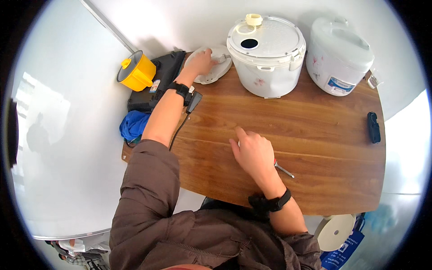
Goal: The person disassembles a white rice cooker on a wooden table. They open the lid, remove the inner pot, and use a screwdriver to unscrew and separate the lid components.
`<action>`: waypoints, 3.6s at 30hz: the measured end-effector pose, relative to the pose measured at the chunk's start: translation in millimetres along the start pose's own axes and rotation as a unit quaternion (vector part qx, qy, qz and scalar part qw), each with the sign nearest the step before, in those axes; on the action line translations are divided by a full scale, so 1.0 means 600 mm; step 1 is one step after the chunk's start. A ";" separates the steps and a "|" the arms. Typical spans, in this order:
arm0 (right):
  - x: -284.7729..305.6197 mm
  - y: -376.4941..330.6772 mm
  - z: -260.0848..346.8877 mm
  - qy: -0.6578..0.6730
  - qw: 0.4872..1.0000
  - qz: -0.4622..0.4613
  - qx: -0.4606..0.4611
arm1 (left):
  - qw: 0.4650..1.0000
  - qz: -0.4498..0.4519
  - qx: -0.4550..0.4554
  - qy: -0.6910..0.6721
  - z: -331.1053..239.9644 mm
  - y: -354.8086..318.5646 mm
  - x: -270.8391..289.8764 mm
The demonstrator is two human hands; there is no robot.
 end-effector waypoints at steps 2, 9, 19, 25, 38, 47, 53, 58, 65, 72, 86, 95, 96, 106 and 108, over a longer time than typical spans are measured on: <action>0.001 -0.001 -0.004 0.003 1.000 -0.001 -0.005 | 0.991 -0.114 -0.061 0.017 -0.029 -0.031 0.055; -0.004 0.001 0.004 0.001 1.000 0.016 -0.004 | 0.986 -0.115 -0.101 0.066 -0.135 -0.177 0.041; -0.010 -0.001 0.013 0.000 1.000 0.019 -0.001 | 0.977 -0.155 0.002 0.144 -0.061 -0.170 0.030; -0.016 -0.001 0.017 -0.010 1.000 0.017 0.011 | 0.974 -0.179 0.002 0.137 -0.053 -0.193 0.049; 0.050 0.002 0.041 0.002 0.998 -0.055 0.005 | 0.940 -0.176 -0.163 -0.244 -0.155 -0.359 0.175; 0.094 -0.003 0.033 -0.024 0.989 -0.142 0.025 | 0.882 -0.326 -0.226 -0.254 -0.249 -0.309 0.317; 0.103 -0.005 0.025 -0.022 0.986 -0.162 0.020 | 0.885 -0.305 -0.230 -0.265 -0.259 -0.273 0.316; 0.092 -0.008 0.026 -0.020 0.986 -0.161 0.038 | 0.897 -0.242 -0.256 -0.267 -0.275 -0.250 0.293; 0.125 -0.005 0.011 0.006 0.981 -0.194 0.025 | 0.909 -0.150 -0.284 -0.265 -0.270 -0.265 0.321; 0.177 -0.012 0.007 0.142 0.981 -0.132 -0.001 | 0.898 -0.148 -0.292 -0.295 -0.250 -0.355 0.336; 0.450 -0.004 0.063 0.335 0.865 -0.353 0.126 | 0.880 -0.207 -0.227 -0.363 -0.183 -0.325 0.413; 0.459 0.011 0.034 0.343 0.846 -0.365 0.185 | 0.940 -0.017 -0.212 -0.267 -0.154 -0.200 0.356; 0.464 0.005 0.017 0.324 0.846 -0.397 0.147 | 0.942 -0.036 -0.179 -0.282 -0.134 -0.197 0.367; 0.498 0.038 -0.005 0.190 0.882 -0.417 0.113 | 0.964 -0.067 0.158 -0.201 0.213 -0.427 0.129; 0.488 0.042 -0.004 0.262 0.869 -0.410 0.089 | 0.972 -0.060 0.200 -0.104 0.235 -0.464 0.089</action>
Point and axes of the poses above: each hand's wrist, its own y-axis towards the middle knuckle, its own x-axis out of the back of the hand, z = x × y, the point moved 10 cm from there along y, towards the middle knuckle, and after that the axes turned 9 degrees about x, right-handed, at the moved point
